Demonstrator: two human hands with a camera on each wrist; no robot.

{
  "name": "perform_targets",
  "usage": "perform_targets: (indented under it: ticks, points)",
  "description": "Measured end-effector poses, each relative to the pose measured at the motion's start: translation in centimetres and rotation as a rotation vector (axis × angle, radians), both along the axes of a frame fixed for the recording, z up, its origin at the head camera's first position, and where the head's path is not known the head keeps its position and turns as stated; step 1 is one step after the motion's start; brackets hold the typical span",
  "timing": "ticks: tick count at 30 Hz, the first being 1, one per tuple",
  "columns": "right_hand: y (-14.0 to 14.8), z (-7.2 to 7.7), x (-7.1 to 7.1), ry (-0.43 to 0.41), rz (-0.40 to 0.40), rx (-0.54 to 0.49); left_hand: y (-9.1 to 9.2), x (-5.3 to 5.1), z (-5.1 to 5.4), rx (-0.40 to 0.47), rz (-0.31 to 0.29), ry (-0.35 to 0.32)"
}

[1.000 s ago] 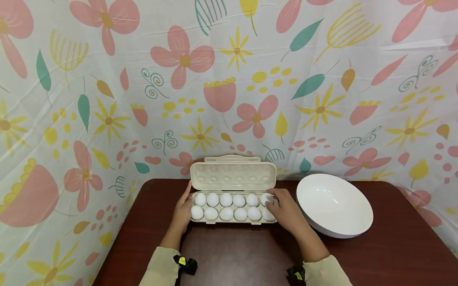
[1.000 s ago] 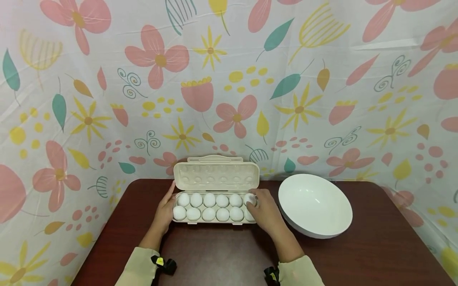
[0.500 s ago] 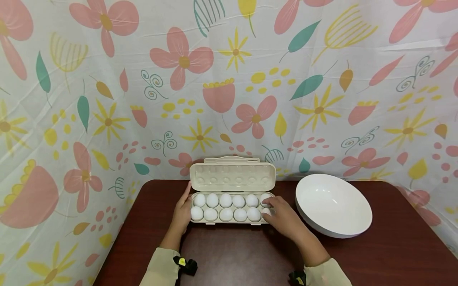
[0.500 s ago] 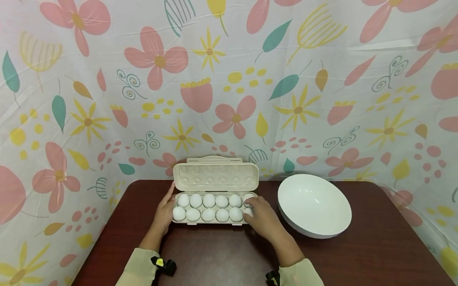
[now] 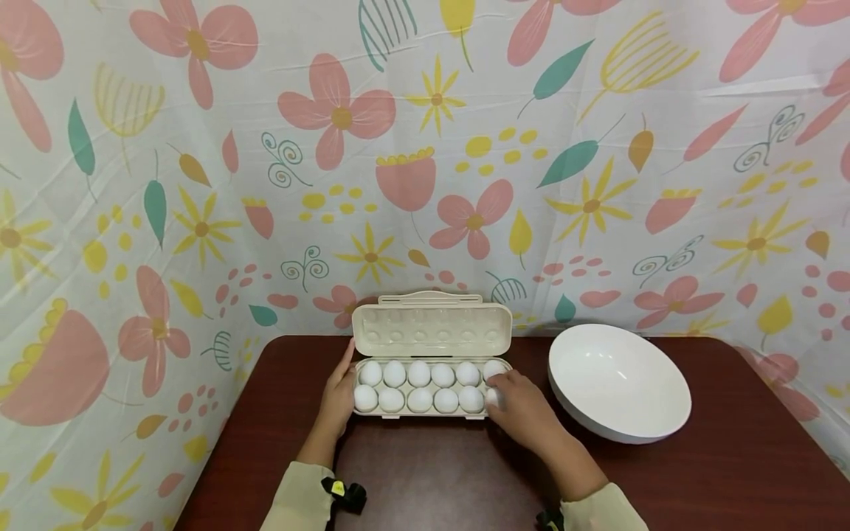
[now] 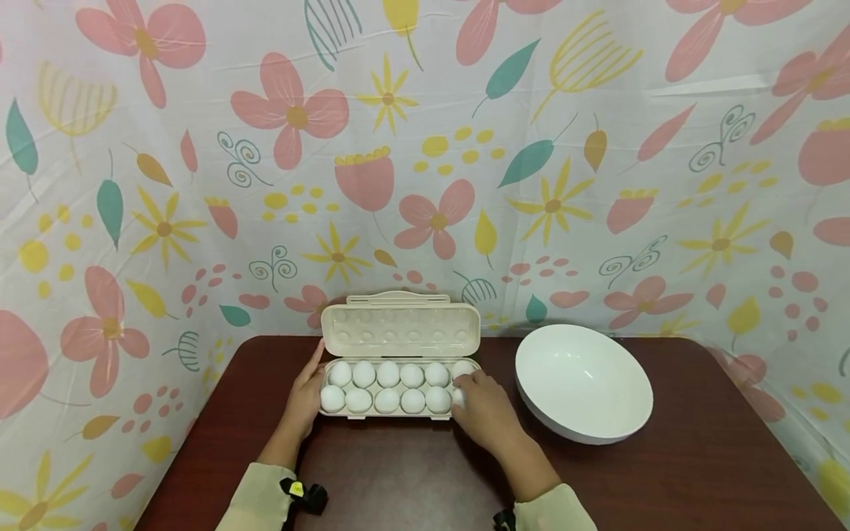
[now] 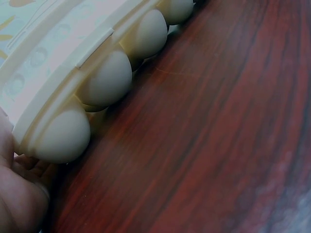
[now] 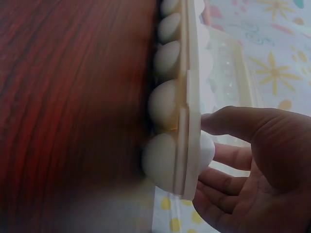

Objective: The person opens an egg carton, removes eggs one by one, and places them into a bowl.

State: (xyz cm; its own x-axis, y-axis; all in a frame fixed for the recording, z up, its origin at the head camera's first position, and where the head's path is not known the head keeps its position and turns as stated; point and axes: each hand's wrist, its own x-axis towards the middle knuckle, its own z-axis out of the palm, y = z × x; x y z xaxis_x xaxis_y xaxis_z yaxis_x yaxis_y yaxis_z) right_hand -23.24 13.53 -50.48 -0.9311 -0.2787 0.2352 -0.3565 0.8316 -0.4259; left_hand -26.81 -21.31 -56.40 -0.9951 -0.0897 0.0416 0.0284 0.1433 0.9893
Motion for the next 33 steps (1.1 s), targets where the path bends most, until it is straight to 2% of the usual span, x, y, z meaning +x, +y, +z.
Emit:
perform_targets:
  ticks: [8,16,19,26,33]
  points:
    - [0.1,0.1,-0.1,-0.007,0.004,0.063,0.2,0.1,-0.2,-0.02,0.011,0.008]
    - [-0.1,0.6,0.2,0.022,-0.01,0.108,0.0,-0.1,0.0,0.01,0.002,-0.007]
    - [-0.2,0.8,0.4,0.037,-0.009,0.114,0.1,0.1,0.7,0.015,-0.012,-0.02]
    - [-0.2,0.9,0.6,0.096,0.023,0.131,0.5,1.4,3.2,0.004,-0.027,-0.029]
    - [-0.2,1.2,0.7,0.082,0.02,0.111,0.7,1.6,3.3,-0.003,-0.01,-0.031]
